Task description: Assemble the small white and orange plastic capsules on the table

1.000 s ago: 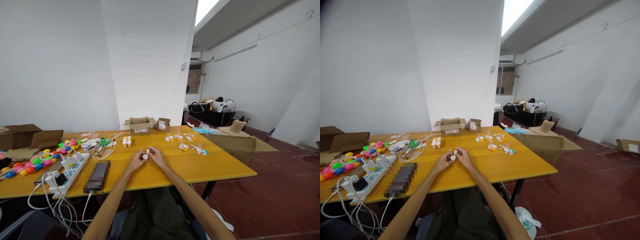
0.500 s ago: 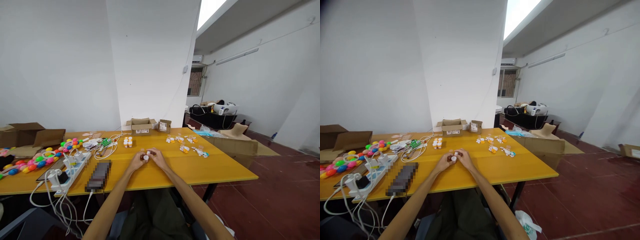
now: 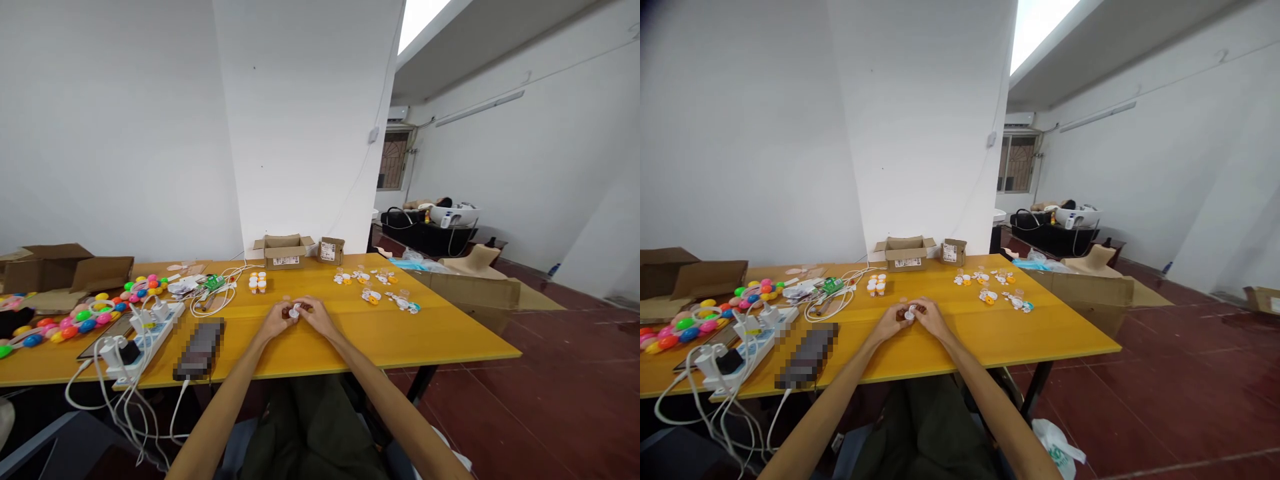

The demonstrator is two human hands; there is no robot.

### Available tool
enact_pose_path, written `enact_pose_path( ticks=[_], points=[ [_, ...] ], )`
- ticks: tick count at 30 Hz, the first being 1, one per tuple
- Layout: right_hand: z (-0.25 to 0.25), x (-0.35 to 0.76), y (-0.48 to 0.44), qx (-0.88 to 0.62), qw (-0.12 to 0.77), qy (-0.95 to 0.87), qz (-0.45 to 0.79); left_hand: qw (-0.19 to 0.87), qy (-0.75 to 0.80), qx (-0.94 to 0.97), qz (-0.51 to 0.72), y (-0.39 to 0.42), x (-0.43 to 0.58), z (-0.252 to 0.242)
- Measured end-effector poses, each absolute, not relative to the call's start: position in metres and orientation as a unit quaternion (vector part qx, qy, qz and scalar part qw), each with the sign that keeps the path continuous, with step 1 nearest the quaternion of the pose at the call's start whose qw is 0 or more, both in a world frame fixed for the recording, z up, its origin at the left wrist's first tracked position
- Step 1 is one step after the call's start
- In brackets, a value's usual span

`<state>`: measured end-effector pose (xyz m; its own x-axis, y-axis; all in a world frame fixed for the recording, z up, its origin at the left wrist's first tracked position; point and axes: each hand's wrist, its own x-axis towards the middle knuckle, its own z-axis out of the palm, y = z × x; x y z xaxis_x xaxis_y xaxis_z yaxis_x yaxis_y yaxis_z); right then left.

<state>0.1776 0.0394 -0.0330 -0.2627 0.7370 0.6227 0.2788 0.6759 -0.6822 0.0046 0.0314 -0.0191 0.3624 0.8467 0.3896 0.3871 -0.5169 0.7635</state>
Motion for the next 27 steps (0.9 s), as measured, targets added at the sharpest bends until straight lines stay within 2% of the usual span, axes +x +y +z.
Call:
enact_pose_path(
  ticks=[14,27],
  points=[
    [-0.029,0.178,0.032,-0.344,0.492,-0.766,0.23,0.309,0.4,0.759,0.412,0.036,0.005,-0.025],
    [-0.028,0.177,0.028,-0.322,0.485,-0.795,0.171,0.311,0.39,0.762,0.412,0.033,0.003,-0.023]
  ],
)
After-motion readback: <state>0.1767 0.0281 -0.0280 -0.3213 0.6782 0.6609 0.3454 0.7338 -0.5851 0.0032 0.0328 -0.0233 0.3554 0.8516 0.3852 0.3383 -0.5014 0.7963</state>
